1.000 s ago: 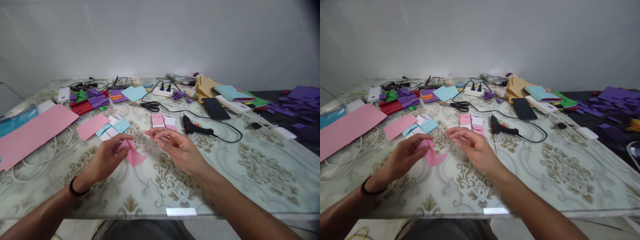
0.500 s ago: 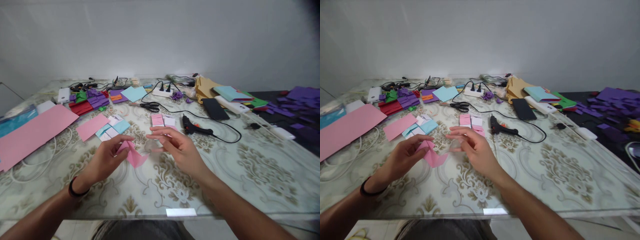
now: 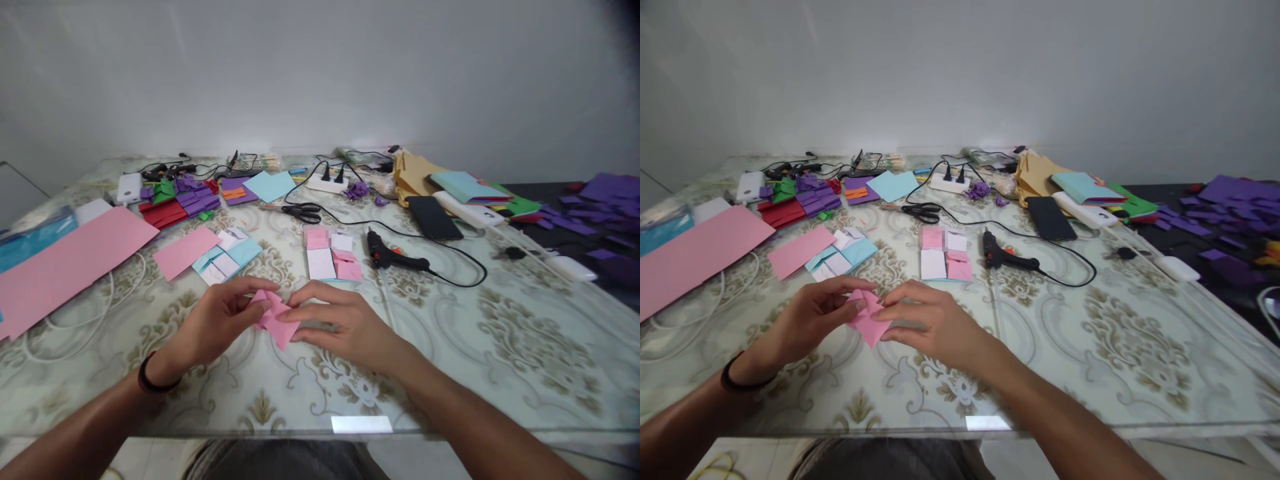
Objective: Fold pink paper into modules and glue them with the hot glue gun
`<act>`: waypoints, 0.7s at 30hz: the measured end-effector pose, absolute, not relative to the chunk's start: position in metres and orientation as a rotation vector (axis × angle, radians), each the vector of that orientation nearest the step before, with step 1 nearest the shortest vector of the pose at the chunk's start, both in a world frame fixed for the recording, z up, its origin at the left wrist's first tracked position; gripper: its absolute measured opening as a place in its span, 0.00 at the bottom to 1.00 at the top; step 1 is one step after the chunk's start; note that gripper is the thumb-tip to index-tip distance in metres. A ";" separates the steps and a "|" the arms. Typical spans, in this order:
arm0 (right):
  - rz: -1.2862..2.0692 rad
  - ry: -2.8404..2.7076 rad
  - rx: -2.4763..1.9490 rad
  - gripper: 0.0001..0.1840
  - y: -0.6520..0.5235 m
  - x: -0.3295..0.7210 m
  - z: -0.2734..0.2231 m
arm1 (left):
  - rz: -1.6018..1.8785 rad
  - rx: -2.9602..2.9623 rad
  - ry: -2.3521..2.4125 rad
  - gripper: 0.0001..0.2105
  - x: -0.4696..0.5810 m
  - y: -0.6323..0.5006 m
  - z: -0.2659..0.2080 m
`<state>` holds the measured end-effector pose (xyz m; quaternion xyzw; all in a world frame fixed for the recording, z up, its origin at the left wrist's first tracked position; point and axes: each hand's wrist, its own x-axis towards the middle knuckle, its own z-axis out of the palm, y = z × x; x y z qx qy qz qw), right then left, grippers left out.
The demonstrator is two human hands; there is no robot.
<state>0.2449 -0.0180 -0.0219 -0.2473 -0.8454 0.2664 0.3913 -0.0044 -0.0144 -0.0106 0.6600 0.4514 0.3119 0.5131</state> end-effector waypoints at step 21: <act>1.170 -1.598 -1.075 0.08 -0.025 0.234 -0.021 | 0.716 1.891 0.799 0.21 -0.002 -0.020 -0.008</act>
